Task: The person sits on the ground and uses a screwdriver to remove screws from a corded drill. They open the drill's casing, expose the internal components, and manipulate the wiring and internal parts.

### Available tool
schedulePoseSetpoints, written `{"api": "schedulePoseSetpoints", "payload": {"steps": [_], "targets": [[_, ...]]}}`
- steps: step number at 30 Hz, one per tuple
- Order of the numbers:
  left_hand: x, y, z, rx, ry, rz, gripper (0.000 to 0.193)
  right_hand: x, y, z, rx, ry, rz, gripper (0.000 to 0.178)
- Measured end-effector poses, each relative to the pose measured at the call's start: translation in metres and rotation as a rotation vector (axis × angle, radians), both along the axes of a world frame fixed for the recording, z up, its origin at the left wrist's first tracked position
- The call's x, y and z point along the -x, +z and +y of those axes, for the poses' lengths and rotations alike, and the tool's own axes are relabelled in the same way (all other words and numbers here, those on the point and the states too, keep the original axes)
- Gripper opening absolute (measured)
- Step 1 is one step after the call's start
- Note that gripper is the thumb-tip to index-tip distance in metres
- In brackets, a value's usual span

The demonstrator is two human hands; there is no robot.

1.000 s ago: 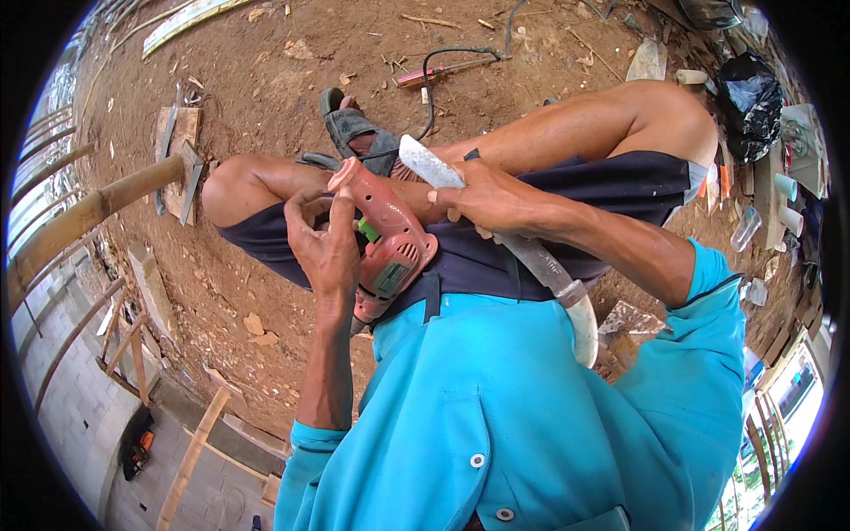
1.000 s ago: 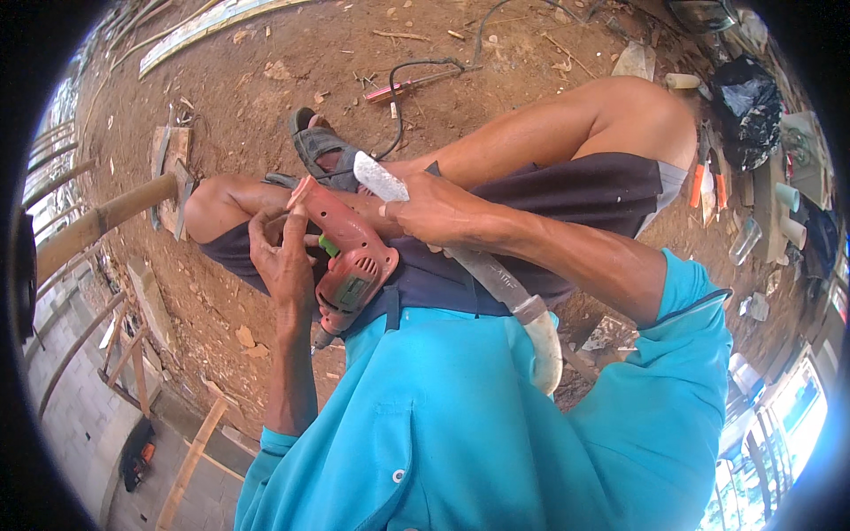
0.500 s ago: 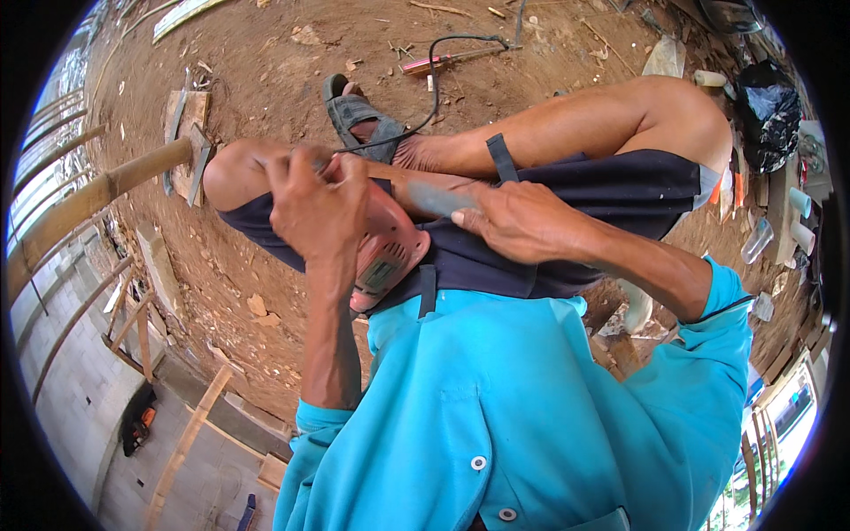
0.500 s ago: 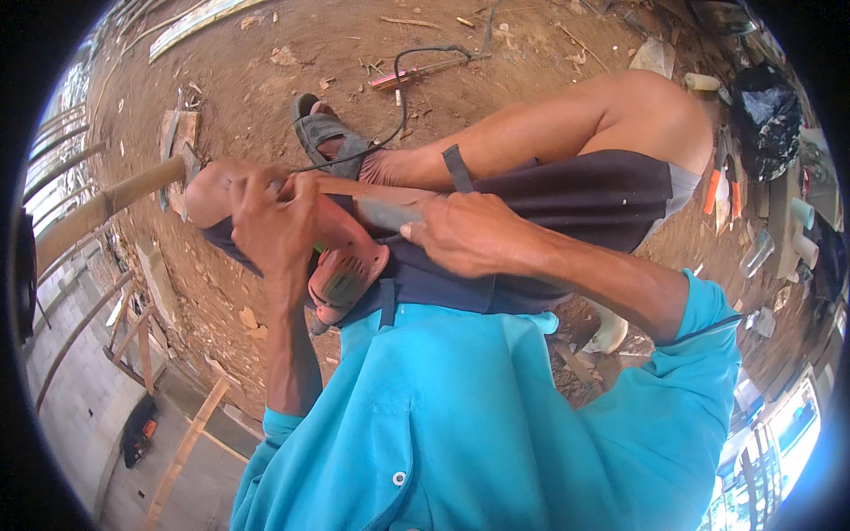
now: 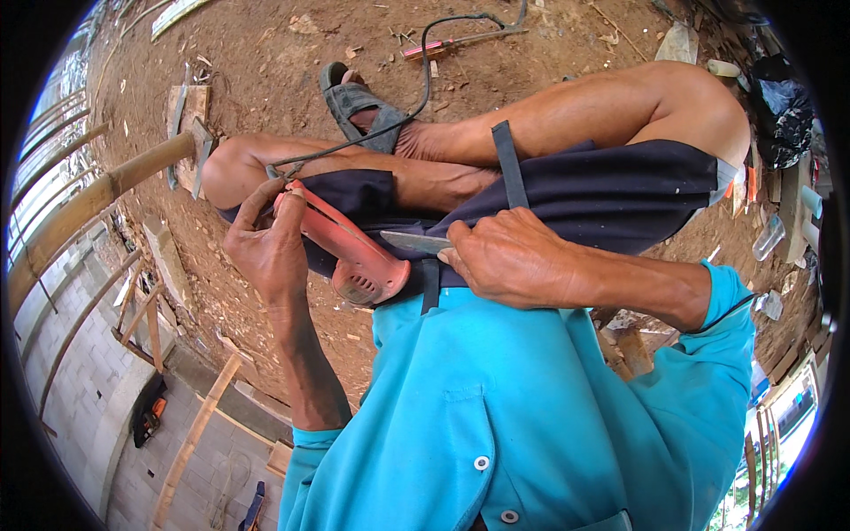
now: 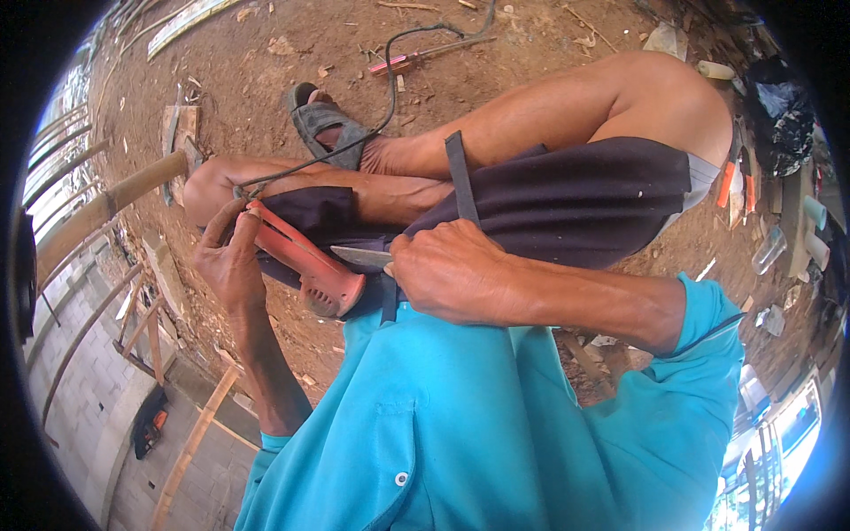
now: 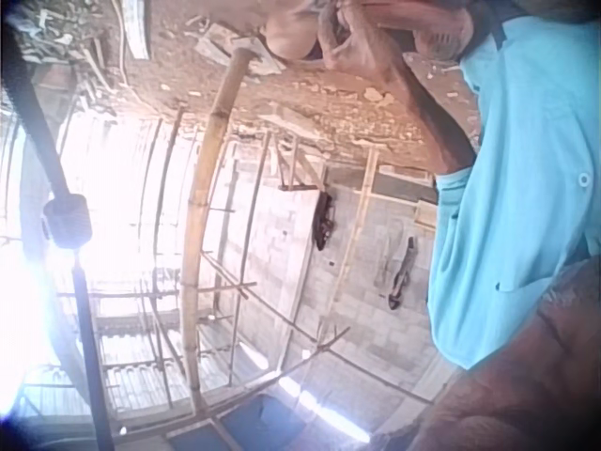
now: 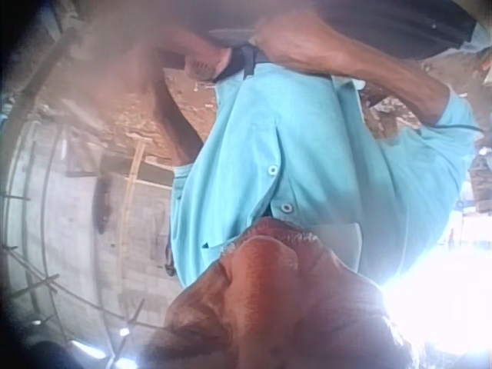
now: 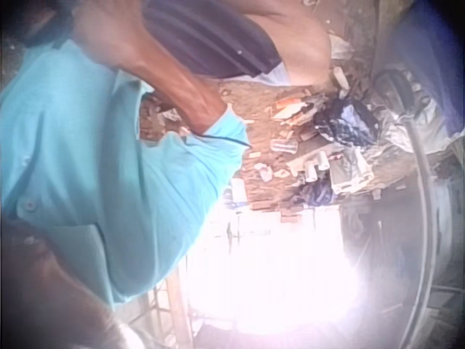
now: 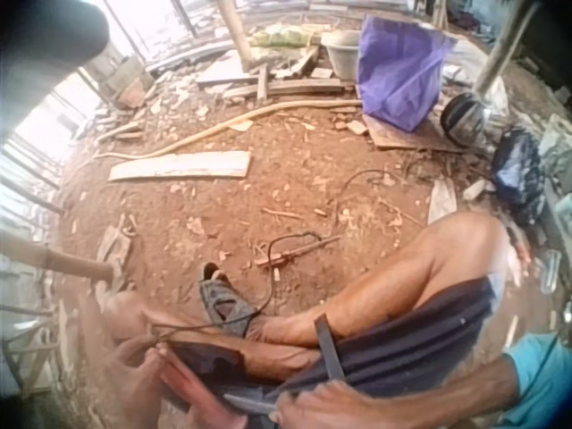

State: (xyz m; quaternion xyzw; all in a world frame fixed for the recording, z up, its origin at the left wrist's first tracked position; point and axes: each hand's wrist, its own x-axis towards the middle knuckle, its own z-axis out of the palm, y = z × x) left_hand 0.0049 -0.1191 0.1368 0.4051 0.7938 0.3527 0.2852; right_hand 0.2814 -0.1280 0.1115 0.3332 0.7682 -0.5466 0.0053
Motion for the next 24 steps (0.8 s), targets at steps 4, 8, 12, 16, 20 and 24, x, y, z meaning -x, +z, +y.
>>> {"api": "schedulePoseSetpoints", "payload": {"steps": [4,8,12,16,20,24], "targets": [[0.001,0.002,0.003,0.031,-0.001,0.011,0.03,0.009,0.005,0.004,0.028,-0.021,0.007,0.043],[0.004,0.0,0.002,0.02,0.004,-0.027,0.03,0.018,0.01,0.01,0.033,0.01,-0.004,0.034],[0.0,-0.001,0.004,0.013,0.018,-0.011,0.031,0.022,0.013,0.011,0.029,-0.01,0.007,0.029],[-0.004,0.002,0.005,0.015,0.028,-0.047,0.032,0.025,0.014,0.013,0.054,-0.018,-0.022,0.029],[-0.005,0.001,0.006,0.058,0.01,0.027,0.032,0.024,0.017,0.019,0.074,0.023,-0.048,0.036],[-0.01,0.005,0.007,0.05,0.015,-0.011,0.03,0.024,0.016,0.019,0.088,0.066,-0.065,0.041]]}}
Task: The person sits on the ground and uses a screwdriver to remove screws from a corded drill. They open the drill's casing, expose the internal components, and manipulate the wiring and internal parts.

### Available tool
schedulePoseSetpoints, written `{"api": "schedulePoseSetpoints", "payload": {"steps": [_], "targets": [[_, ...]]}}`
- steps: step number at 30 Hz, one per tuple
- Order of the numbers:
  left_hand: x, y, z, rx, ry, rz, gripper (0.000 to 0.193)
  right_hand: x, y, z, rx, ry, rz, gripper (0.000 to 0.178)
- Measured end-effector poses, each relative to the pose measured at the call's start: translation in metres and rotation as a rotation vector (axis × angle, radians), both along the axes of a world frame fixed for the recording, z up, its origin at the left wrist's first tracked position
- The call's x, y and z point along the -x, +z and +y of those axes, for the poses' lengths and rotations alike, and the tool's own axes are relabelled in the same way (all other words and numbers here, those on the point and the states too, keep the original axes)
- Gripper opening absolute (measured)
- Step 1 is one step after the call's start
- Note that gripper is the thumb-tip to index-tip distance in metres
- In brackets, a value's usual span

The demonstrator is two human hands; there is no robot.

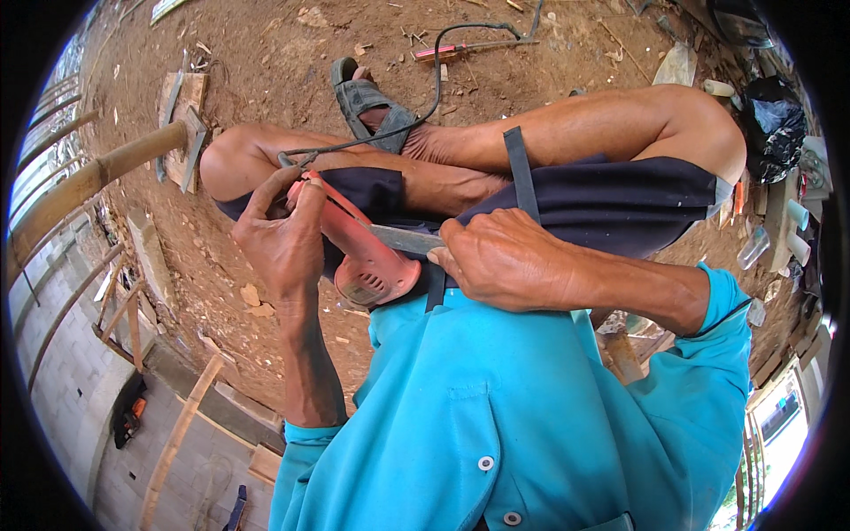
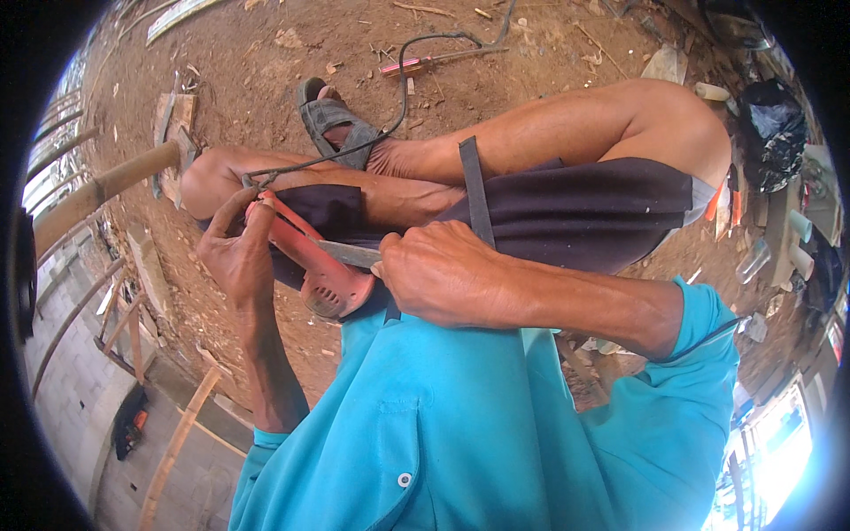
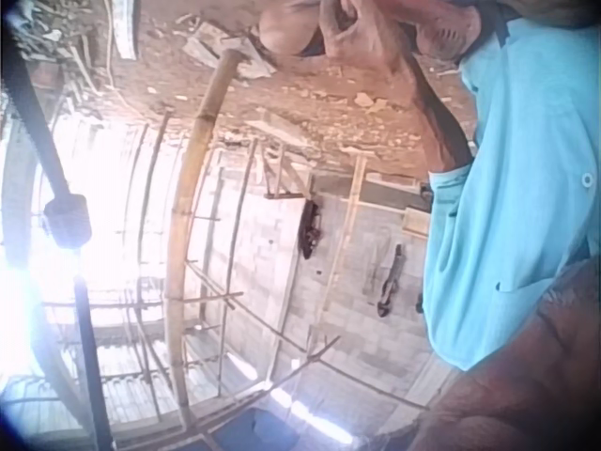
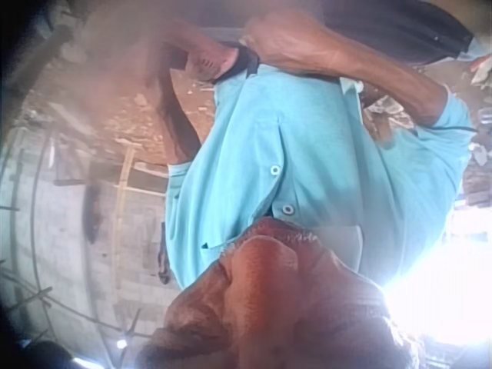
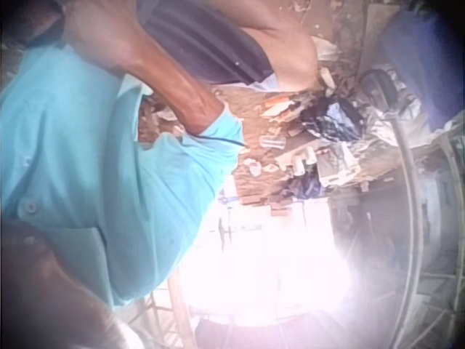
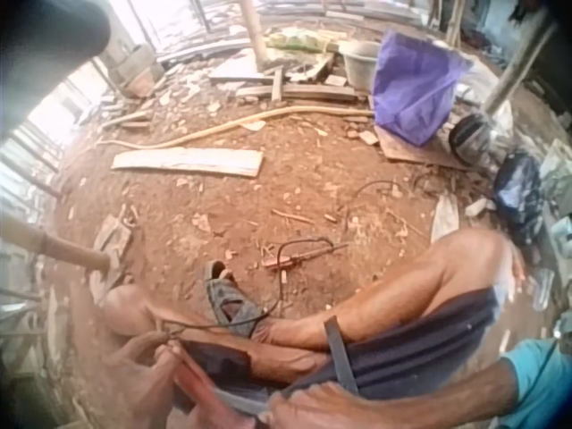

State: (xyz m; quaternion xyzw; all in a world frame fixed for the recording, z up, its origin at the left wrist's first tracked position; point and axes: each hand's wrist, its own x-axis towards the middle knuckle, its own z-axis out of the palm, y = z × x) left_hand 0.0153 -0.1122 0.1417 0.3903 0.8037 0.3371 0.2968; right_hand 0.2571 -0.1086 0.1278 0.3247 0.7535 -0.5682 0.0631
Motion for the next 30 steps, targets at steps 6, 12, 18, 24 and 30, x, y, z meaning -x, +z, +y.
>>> {"api": "schedulePoseSetpoints", "payload": {"steps": [6,12,18,24,30], "targets": [[-0.008,-0.003,-0.001,0.028,-0.044,0.064,0.029,0.002,-0.007,0.005,0.083,0.07,-0.021,0.042],[-0.003,-0.011,-0.004,0.003,-0.055,0.117,0.027,0.001,-0.013,0.0,-0.168,0.07,0.028,0.019],[-0.001,-0.017,-0.006,-0.021,-0.044,0.067,0.026,0.001,-0.018,0.0,-0.245,0.071,-0.014,0.023],[0.004,-0.016,-0.003,0.037,-0.069,0.13,0.031,-0.014,-0.017,-0.002,0.014,0.097,-0.043,0.045],[0.008,-0.017,-0.002,0.027,-0.114,0.154,0.033,-0.009,-0.016,-0.001,0.046,0.107,-0.083,0.047]]}}
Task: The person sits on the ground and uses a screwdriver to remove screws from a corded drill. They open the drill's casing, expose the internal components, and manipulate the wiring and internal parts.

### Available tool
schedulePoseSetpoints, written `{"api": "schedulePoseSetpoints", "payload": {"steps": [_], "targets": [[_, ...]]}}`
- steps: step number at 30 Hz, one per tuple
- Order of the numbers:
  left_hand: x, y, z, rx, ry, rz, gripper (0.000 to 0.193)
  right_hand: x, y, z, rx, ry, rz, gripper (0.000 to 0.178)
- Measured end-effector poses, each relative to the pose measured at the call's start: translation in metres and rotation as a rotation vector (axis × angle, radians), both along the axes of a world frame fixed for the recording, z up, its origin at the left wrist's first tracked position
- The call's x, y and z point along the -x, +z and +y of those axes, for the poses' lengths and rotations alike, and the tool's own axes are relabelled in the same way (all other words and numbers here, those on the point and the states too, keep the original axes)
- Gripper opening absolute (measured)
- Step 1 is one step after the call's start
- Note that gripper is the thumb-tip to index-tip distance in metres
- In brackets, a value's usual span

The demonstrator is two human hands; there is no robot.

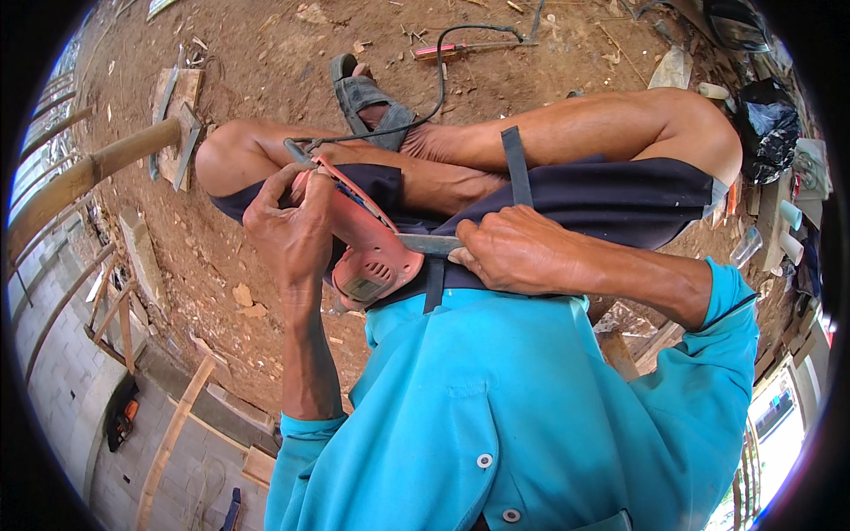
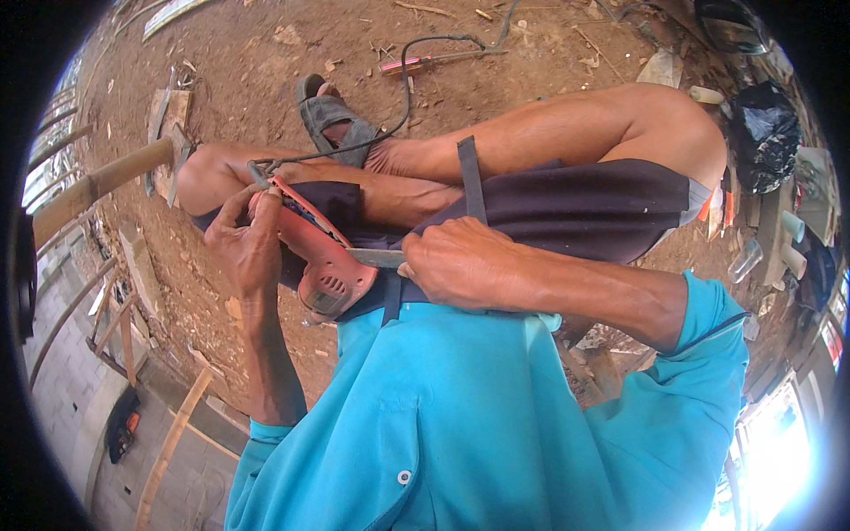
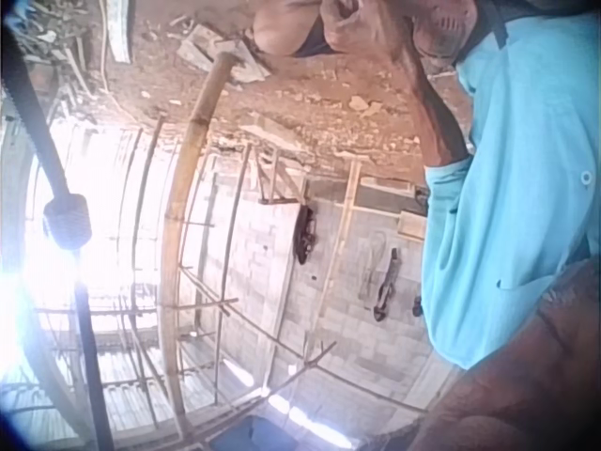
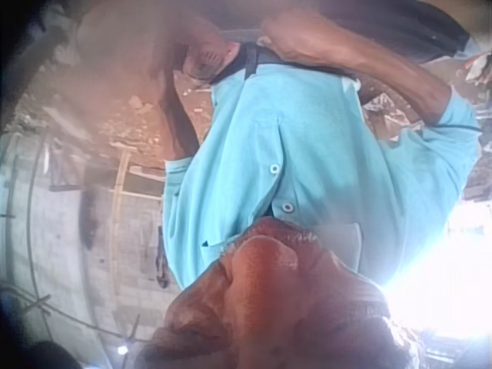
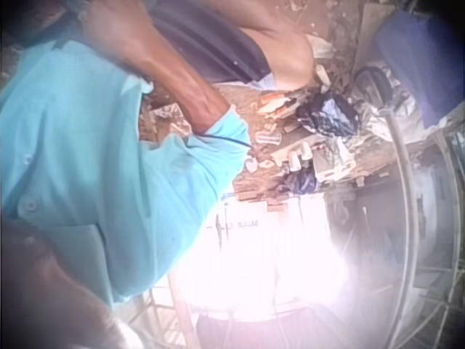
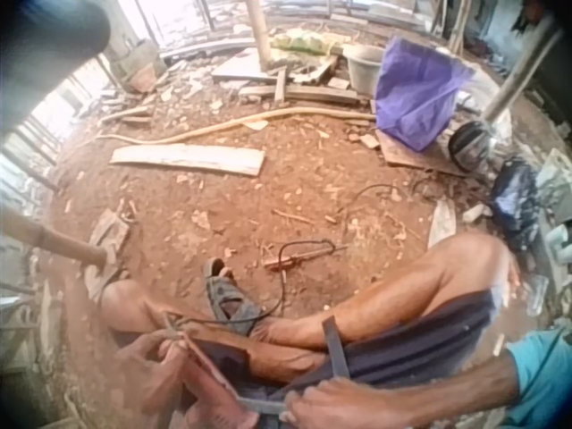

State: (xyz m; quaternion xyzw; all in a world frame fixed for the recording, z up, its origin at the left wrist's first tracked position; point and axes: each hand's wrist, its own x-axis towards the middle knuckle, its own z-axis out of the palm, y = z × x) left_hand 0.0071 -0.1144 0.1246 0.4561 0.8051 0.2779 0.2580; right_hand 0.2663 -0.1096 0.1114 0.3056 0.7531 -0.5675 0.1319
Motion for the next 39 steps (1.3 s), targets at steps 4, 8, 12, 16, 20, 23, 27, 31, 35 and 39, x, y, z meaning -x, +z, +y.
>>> {"api": "schedulePoseSetpoints", "payload": {"steps": [4,8,12,16,20,23,27,31,35,39], "targets": [[0.0,-0.002,-0.001,0.004,0.016,-0.029,0.033,0.001,-0.001,0.001,0.092,-0.01,0.03,0.047],[0.001,-0.004,-0.003,-0.005,0.054,-0.076,0.031,0.004,-0.002,0.006,0.218,-0.023,0.04,0.048],[-0.002,-0.009,-0.004,-0.059,0.09,-0.178,0.029,0.003,-0.007,0.009,0.257,-0.02,0.041,0.049],[-0.004,-0.017,-0.004,-0.062,0.025,-0.1,0.025,0.0,-0.007,0.012,0.235,-0.006,-0.012,0.048],[-0.009,-0.013,0.002,-0.059,0.005,-0.044,0.025,-0.003,-0.002,0.01,0.075,0.012,-0.124,0.048],[-0.007,-0.012,0.002,-0.035,-0.068,-0.026,0.039,-0.004,0.002,0.013,0.09,-0.021,-0.134,0.047],[-0.008,-0.014,-0.032,-0.143,-0.04,-0.141,0.069,-0.007,-0.001,0.02,0.219,0.009,-0.134,0.048],[0.011,-0.014,-0.107,-0.08,-0.336,0.061,0.093,-0.011,-0.004,0.024,0.36,-0.038,-0.157,0.05],[0.001,-0.015,-0.138,0.043,-0.501,0.203,0.107,-0.015,-0.012,0.02,0.305,-0.024,-0.165,0.052],[-0.005,-0.014,-0.137,0.192,-0.563,0.3,0.11,-0.013,-0.007,0.02,0.282,-0.007,-0.203,0.054]]}}
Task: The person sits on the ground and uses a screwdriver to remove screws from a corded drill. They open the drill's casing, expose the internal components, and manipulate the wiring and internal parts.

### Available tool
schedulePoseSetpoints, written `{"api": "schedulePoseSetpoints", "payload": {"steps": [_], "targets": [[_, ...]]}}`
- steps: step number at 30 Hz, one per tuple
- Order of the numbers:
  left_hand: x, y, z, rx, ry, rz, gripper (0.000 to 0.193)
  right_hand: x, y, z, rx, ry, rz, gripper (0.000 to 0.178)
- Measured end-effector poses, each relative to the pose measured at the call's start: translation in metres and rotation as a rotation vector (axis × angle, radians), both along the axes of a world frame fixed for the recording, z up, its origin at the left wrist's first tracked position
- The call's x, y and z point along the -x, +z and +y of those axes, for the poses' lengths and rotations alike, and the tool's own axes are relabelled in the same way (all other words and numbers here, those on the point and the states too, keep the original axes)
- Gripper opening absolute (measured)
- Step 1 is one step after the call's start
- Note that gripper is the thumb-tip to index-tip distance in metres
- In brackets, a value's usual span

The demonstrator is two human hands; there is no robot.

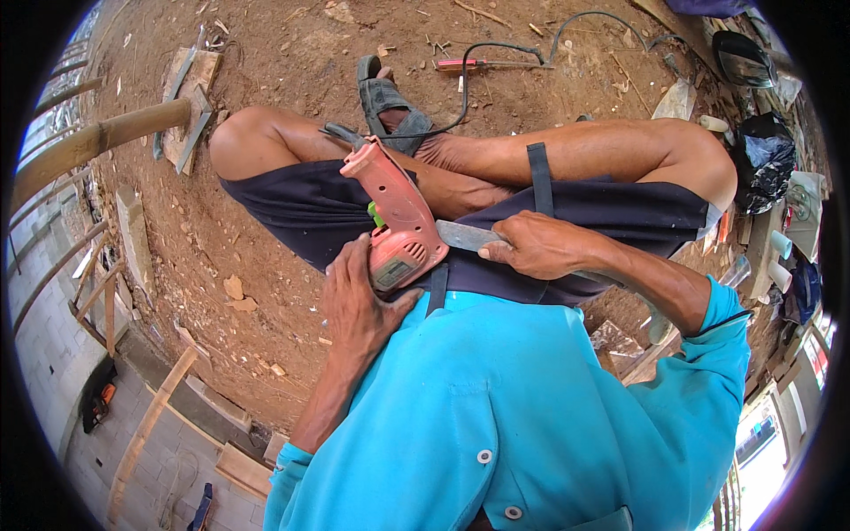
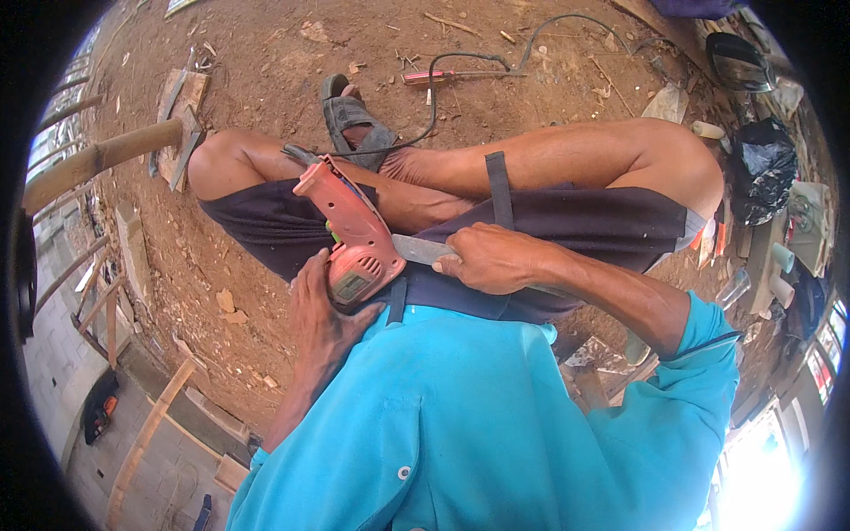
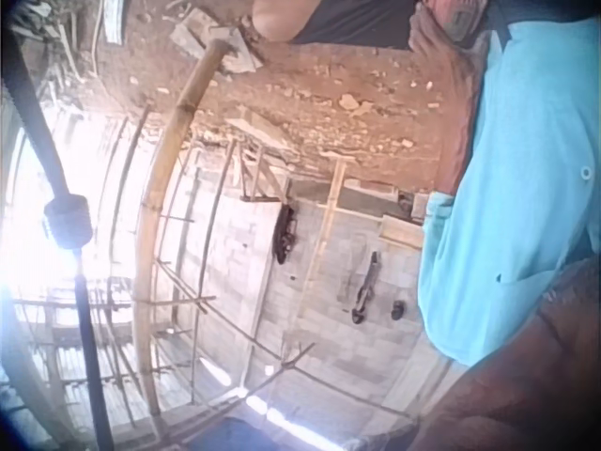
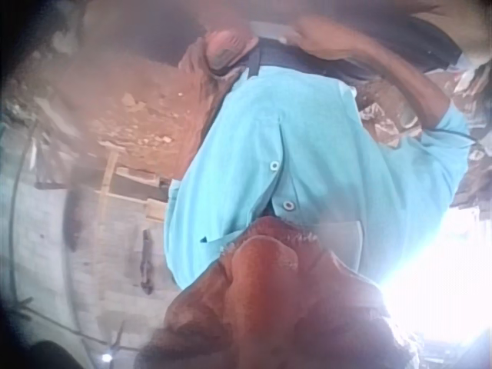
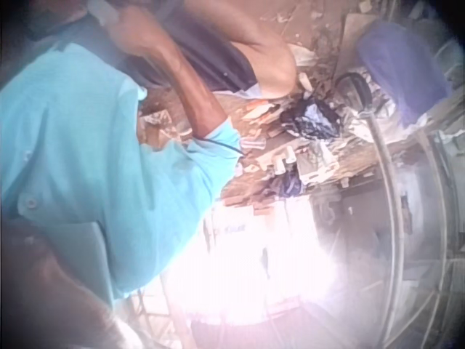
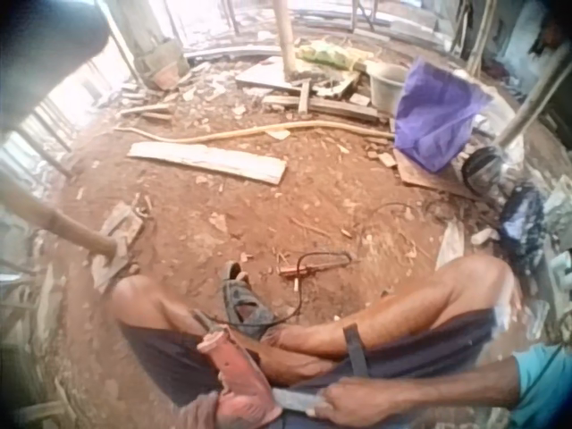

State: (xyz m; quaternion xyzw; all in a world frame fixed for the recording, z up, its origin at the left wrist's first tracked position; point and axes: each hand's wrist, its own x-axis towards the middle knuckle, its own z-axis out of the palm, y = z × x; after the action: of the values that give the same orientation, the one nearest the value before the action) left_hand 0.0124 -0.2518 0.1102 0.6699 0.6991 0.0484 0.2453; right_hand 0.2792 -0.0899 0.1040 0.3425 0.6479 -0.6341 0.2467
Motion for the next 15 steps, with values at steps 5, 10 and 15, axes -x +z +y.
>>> {"api": "schedulePoseSetpoints", "payload": {"steps": [5,10,15], "targets": [[0.001,-0.011,0.018,0.004,0.055,-0.014,0.096,-0.001,-0.002,-0.004,-0.049,-0.03,0.008,0.055],[0.004,-0.011,0.023,-0.051,0.059,-0.158,0.089,-0.009,0.01,-0.006,-0.091,-0.105,0.021,0.056],[0.018,-0.01,0.026,0.027,0.222,-0.399,0.089,-0.017,0.033,-0.004,-0.208,-0.234,0.018,0.056]]}}
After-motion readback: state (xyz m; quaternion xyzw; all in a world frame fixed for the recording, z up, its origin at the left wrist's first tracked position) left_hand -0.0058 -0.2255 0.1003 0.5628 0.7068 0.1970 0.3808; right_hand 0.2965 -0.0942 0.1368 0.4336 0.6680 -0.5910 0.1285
